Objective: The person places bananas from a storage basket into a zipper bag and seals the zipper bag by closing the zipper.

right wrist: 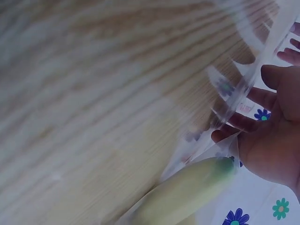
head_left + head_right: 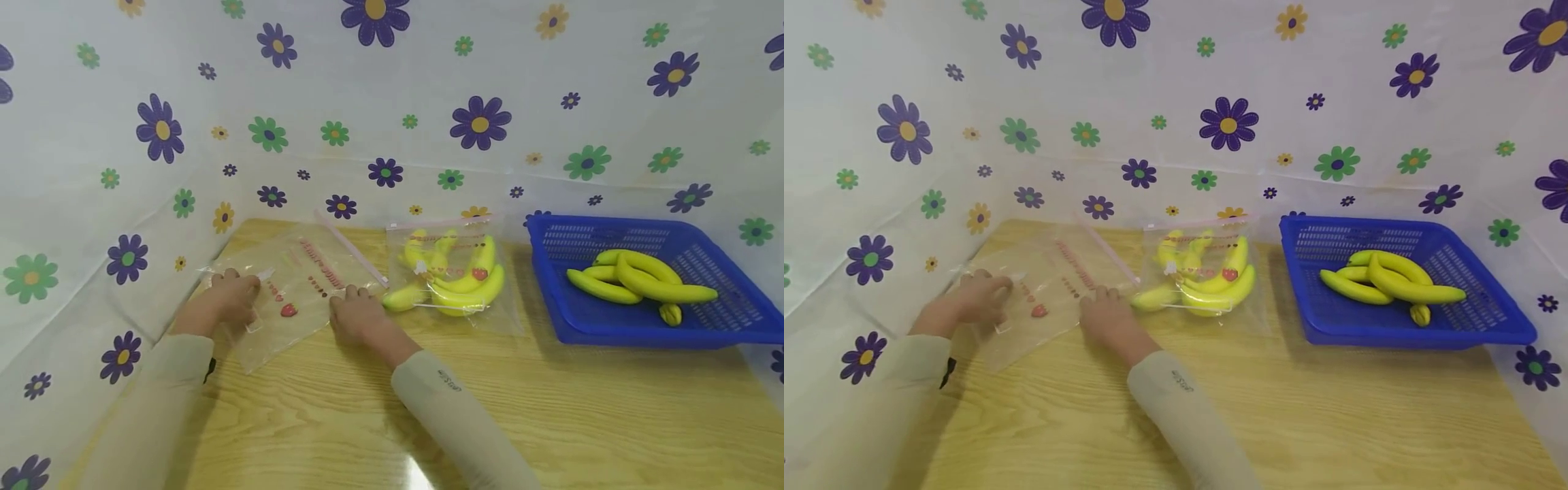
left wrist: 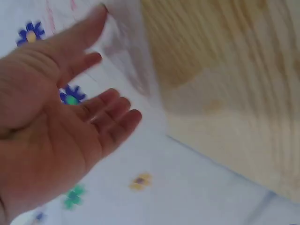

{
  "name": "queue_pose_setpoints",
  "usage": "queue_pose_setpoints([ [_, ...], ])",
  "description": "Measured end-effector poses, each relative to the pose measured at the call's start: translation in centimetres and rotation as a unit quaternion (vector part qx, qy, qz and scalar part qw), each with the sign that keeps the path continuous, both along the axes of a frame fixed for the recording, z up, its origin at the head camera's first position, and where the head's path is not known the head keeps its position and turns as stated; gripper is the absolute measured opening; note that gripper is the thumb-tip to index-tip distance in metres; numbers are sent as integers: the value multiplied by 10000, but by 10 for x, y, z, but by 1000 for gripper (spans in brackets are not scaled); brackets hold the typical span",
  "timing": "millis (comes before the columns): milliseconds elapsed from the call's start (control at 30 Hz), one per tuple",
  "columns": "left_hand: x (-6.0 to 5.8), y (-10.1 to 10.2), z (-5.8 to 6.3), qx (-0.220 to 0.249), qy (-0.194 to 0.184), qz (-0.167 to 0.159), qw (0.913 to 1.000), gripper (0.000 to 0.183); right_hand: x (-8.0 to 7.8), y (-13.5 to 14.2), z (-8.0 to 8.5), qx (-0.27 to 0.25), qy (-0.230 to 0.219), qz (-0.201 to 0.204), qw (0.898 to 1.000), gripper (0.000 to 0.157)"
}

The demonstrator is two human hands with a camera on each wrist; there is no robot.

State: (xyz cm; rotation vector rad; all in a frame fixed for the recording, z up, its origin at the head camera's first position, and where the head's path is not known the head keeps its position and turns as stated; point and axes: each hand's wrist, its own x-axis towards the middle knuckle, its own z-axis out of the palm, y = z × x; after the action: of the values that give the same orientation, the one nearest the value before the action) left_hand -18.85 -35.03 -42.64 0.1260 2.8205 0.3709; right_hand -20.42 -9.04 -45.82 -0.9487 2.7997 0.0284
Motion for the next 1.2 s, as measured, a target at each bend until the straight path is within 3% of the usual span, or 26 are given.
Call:
queue_pose_setpoints([
  [100, 3, 17, 3, -313, -46, 79, 9995, 41, -1, 0, 1, 124, 81, -5, 9999, 28],
  [167, 8, 26, 3, -429, -169, 134, 9988, 40, -1, 0, 1, 132, 122, -23, 9998, 30],
  [367, 17, 42, 3, -557, -583, 194, 9966, 70, -2, 3, 2, -8, -29, -368, 9993, 41],
  [500, 13, 36, 0, -472, -472, 91, 9977, 67, -3, 5, 2, -49, 13, -405, 9992, 43],
  [667, 5, 19, -2, -279, -276, -115, 9992, 67, -3, 6, 0, -139, 198, -88, 9997, 34],
  [967, -8, 13, -2, -354, -216, 53, 9991, 54, 7, 9, 5, -144, 256, 338, 9990, 31],
  [1200, -4, 10, -7, 11, -429, 104, 9990, 79, 18, 7, 6, -171, -10, 446, 9989, 36],
])
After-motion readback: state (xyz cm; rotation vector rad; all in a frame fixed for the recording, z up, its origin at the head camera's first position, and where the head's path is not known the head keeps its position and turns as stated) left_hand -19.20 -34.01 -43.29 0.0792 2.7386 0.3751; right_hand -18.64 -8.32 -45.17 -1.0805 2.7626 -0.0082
